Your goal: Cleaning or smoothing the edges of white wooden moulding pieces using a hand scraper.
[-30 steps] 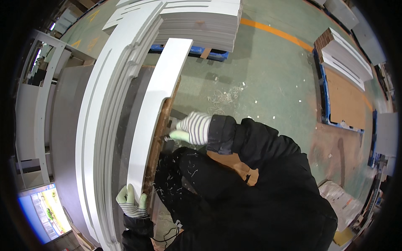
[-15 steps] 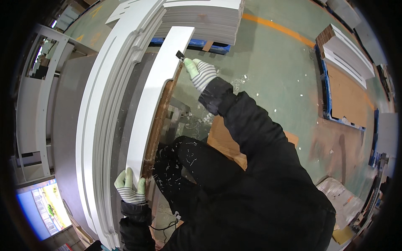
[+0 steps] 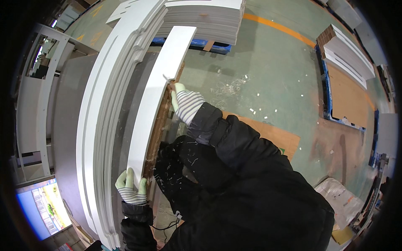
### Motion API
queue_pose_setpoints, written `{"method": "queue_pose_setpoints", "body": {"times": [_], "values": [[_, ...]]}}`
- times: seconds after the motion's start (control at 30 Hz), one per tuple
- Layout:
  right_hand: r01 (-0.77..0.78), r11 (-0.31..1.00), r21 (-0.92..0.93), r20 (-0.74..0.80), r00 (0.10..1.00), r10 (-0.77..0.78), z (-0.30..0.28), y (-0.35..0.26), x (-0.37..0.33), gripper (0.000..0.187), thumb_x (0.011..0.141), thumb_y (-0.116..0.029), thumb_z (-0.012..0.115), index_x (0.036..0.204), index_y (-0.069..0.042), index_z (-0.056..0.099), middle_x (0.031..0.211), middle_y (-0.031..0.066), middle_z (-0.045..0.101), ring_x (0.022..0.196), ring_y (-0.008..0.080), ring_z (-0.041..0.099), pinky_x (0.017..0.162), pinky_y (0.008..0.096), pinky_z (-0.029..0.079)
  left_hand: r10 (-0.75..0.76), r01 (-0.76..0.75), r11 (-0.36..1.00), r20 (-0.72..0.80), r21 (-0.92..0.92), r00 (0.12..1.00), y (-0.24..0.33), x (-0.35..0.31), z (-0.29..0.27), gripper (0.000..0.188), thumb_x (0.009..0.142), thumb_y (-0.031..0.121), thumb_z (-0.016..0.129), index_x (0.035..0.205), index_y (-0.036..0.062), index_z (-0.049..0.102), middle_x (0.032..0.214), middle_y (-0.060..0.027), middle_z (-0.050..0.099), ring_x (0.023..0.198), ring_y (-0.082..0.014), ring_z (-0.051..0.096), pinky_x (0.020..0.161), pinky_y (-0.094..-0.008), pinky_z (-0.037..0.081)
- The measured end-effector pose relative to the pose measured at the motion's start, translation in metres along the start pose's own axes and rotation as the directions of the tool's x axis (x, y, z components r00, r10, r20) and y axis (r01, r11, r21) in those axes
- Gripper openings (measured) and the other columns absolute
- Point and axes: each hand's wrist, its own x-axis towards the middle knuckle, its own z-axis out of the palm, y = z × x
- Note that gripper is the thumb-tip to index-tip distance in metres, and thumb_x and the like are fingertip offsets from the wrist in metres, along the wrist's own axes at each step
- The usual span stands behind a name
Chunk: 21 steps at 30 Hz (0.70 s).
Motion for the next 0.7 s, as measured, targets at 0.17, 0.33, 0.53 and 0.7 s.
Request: {"method": "queue_pose_setpoints", "body": {"times": [0.17, 0.33, 0.53, 0.7], "values": [[-0.03, 0.992, 0.12, -0.351, 0.934, 0.071, -0.014, 0.003, -0.004, 0.024, 0.096, -0.017, 0.049, 0.103, 0.005, 0.056, 0.061, 0.0193, 0.059, 0.053, 0.0364, 0.059, 0.047, 0.0437, 0.048, -0.028, 0.028, 1.0, -0.014, -0.01, 1.0, 0.004, 0.004, 0.003, 0.065, 0.077, 0.029, 0.079, 0.132, 0.0046, 0.054, 0.116, -0.018, 0.052, 0.101, -0.0346, 0.05, 0.086, -0.0452, 0.044], [0.078, 0.995, 0.058, -0.237, 0.969, -0.063, 0.0, -0.004, 0.001, 0.024, 0.098, -0.018, 0.044, 0.113, 0.001, 0.047, 0.06, 0.019, 0.058, 0.051, 0.0351, 0.06, 0.047, 0.0451, 0.048, -0.035, 0.036, 0.999, -0.007, 0.021, 0.999, 0.0, -0.001, 0.002, 0.065, 0.078, 0.031, 0.079, 0.132, 0.0051, 0.053, 0.115, -0.0172, 0.051, 0.101, -0.0332, 0.05, 0.085, -0.0444, 0.044], [-0.062, 0.989, 0.134, -0.114, 0.99, 0.078, -0.018, -0.028, -0.007, 0.019, 0.096, -0.016, 0.047, 0.104, 0.001, 0.05, 0.059, 0.0193, 0.056, 0.051, 0.0365, 0.059, 0.048, 0.045, 0.047, -0.028, 0.028, 1.0, -0.024, -0.004, 0.999, 0.002, 0.0, 0.003, 0.067, 0.078, 0.028, 0.08, 0.134, 0.0061, 0.052, 0.115, -0.0168, 0.051, 0.101, -0.0332, 0.05, 0.084, -0.0443, 0.044], [-0.178, 0.938, 0.297, -0.353, 0.892, 0.281, -0.005, 0.003, -0.007, 0.025, 0.096, -0.017, 0.048, 0.114, 0.0, 0.052, 0.068, 0.0206, 0.061, 0.058, 0.0398, 0.061, 0.051, 0.0458, 0.048, -0.025, 0.025, 1.0, -0.033, 0.007, 0.999, 0.003, -0.001, 0.002, 0.059, 0.084, 0.035, 0.073, 0.13, 0.0019, 0.056, 0.115, -0.0176, 0.055, 0.1, -0.033, 0.053, 0.087, -0.0442, 0.044]]}}
